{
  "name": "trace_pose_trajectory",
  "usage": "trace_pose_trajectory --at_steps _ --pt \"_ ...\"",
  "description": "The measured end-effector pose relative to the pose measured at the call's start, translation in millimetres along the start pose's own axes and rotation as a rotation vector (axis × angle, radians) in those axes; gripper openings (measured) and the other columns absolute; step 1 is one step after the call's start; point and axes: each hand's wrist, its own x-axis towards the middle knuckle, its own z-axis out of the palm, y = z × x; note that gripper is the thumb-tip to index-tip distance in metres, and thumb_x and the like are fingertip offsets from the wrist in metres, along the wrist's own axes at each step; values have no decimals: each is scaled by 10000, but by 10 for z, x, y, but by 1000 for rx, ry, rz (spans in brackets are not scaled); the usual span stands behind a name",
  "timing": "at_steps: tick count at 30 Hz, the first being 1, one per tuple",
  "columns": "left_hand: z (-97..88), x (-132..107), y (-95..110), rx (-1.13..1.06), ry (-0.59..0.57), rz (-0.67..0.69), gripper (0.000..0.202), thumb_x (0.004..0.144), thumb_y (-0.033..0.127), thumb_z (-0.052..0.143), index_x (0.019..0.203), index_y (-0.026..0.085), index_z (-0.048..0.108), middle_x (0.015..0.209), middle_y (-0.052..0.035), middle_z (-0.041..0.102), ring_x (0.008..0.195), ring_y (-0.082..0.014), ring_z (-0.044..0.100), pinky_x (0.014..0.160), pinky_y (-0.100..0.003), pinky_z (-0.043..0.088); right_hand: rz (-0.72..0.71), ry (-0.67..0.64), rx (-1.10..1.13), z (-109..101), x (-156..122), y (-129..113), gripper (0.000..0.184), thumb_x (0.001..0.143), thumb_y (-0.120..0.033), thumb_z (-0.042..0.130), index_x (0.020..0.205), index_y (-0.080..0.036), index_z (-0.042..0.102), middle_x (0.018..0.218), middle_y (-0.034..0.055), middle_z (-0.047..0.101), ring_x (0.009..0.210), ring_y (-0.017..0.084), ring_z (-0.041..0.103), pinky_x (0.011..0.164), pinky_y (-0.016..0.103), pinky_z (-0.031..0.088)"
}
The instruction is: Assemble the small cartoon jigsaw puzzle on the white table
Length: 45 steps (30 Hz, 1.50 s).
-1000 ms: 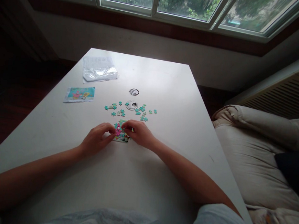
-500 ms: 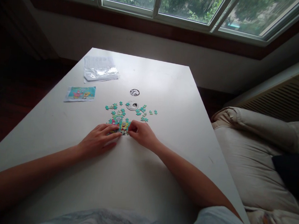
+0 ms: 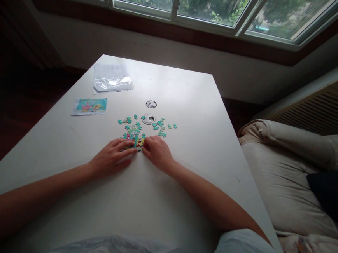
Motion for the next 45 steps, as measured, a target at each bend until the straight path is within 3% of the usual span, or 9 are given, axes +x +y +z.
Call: trace_pose_trajectory --at_steps 7,21,31,37,45 --pt "10 7 -26 -23 10 0 369 978 313 550 1334 241 619 1384 -115 572 1280 -290 497 1123 -516 415 -13 -28 -55 12 7 45 93 922 -241 676 872 -192 614 835 20 600 823 154 506 744 257 335" --pt "18 16 -41 -14 13 23 373 976 304 549 1339 248 614 1397 -114 553 1278 -292 491 1111 -512 418 -26 -78 7 -60 27 64 20 902 -203 667 917 -203 654 823 9 593 817 146 510 745 246 334" --pt "15 43 36 45 -6 4 441 974 395 561 1393 258 582 1408 -144 523 1268 -323 469 1093 -549 409 32 -54 -43 -16 73 77 88 897 -258 696 886 -200 631 819 -1 599 784 132 502 701 241 302" --pt "5 63 110 73 -37 -25 499 960 438 577 1419 247 545 1415 -163 503 1285 -343 441 1093 -573 385 9 -70 6 -51 101 119 33 882 -207 687 882 -195 656 810 -3 613 769 125 513 690 237 304" --pt "-42 74 134 53 -39 -34 472 950 439 596 1391 276 555 1382 -135 512 1254 -323 454 1086 -534 381 -3 -88 100 -89 112 147 64 891 -200 643 893 -195 706 748 -17 628 686 102 505 650 221 303"
